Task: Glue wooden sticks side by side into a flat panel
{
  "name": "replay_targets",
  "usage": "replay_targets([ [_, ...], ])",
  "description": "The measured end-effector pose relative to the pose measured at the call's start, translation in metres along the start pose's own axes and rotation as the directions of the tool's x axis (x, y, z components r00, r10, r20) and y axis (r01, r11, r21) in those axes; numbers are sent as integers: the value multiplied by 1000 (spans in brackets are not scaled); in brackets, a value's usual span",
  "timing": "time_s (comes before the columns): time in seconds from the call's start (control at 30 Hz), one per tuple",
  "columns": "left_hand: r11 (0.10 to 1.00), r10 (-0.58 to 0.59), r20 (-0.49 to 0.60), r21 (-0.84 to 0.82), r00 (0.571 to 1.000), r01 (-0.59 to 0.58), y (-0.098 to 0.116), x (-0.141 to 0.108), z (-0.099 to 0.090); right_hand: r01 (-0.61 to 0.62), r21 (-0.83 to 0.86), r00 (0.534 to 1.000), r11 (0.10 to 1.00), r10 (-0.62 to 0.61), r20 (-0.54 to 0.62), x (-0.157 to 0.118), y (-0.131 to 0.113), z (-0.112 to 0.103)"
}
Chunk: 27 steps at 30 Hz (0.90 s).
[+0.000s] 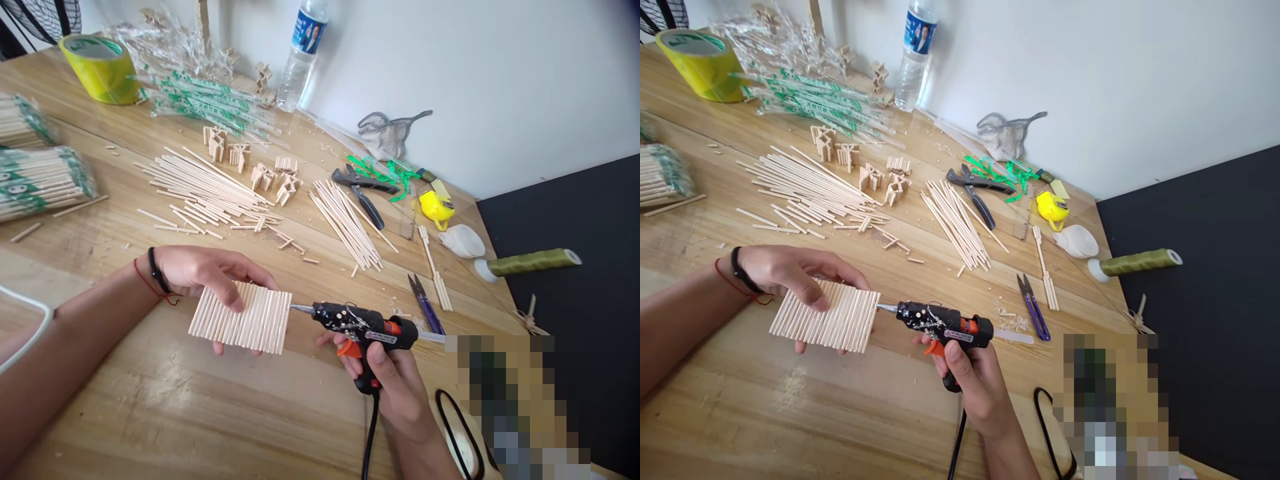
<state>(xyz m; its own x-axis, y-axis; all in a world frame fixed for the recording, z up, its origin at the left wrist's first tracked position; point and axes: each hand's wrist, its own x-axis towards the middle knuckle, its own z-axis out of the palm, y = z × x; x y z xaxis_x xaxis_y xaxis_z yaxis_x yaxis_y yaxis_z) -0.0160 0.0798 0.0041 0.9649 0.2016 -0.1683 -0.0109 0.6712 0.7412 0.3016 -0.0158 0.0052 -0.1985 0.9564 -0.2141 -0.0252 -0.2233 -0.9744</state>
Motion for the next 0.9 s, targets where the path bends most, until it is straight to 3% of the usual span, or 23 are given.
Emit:
replay_targets([
  [0.27,1000,-20,-51,-15,999,20,2,-1,2,12,-124,996,992,-2,84,3,9,-10],
  [0.47,1000,-21,-122,-19,992,19,1,-2,5,-57,-98,998,994,60,35,1,2,-3],
  [0.9,999,19,-104,-26,994,-21,0,-3,5,-68,-140,996,988,75,43,-2,1,-9],
])
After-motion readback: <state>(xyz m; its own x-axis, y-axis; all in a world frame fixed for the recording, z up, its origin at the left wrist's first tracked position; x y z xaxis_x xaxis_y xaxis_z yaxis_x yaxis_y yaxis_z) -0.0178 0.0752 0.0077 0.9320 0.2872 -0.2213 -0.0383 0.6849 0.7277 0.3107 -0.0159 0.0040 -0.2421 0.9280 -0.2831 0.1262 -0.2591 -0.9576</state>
